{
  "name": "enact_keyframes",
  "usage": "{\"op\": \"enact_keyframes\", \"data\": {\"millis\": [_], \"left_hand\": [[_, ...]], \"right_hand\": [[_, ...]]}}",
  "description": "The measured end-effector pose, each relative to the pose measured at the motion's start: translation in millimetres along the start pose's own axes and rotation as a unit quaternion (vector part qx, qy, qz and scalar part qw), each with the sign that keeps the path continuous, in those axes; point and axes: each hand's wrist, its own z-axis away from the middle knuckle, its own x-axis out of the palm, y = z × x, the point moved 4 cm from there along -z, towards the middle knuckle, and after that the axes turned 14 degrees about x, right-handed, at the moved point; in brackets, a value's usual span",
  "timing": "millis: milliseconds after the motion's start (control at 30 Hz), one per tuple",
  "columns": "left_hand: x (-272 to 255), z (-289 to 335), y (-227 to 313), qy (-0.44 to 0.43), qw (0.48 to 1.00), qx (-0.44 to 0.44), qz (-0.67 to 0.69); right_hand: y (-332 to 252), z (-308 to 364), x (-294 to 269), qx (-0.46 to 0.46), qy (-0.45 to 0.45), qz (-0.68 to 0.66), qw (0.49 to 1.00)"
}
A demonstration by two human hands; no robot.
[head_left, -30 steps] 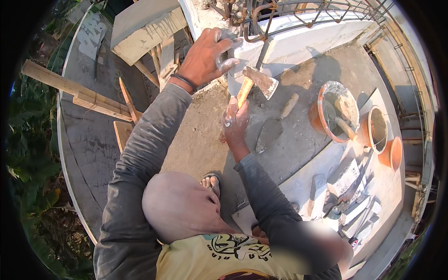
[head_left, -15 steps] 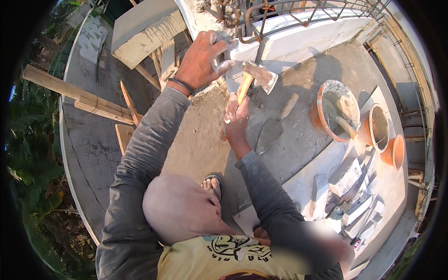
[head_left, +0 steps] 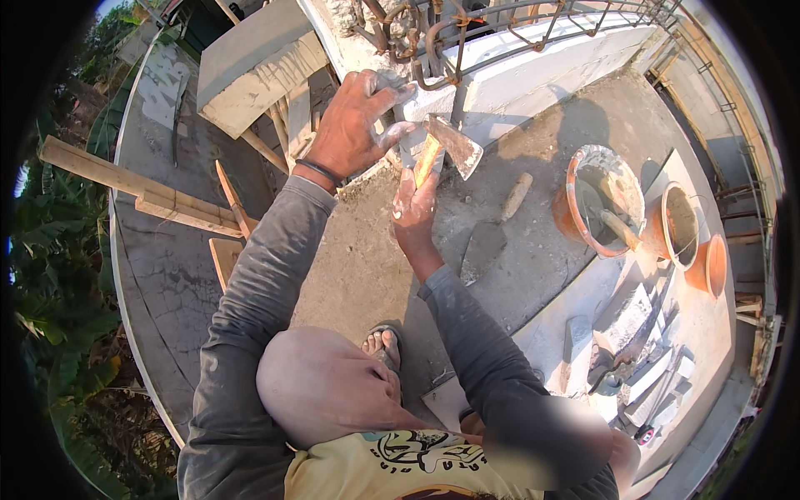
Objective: The person applies mortar to small white bricks using a trowel and places them onto a wall structure.
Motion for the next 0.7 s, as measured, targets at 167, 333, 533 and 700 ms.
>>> {"op": "enact_keyframes", "data": {"millis": [167, 333, 533, 700], "left_hand": [[-2, -3, 1, -0.006, 1.000, -0.004, 0.006], [2, 1, 0, 0.005, 1.000, 0.002, 0.004], [2, -1, 0, 0.014, 1.000, 0.004, -0.002], [2, -1, 0, 0.003, 1.000, 0.004, -0.009]], "right_hand": [[9, -3, 2, 0.003, 0.007, -0.006, 1.000], [-2, -1, 3, 0.020, -0.012, 0.009, 1.000], [3, -2, 1, 0.005, 0.000, -0.022, 1.000], [8, -3, 2, 0.007, -0.013, -0.022, 1.000]]}}
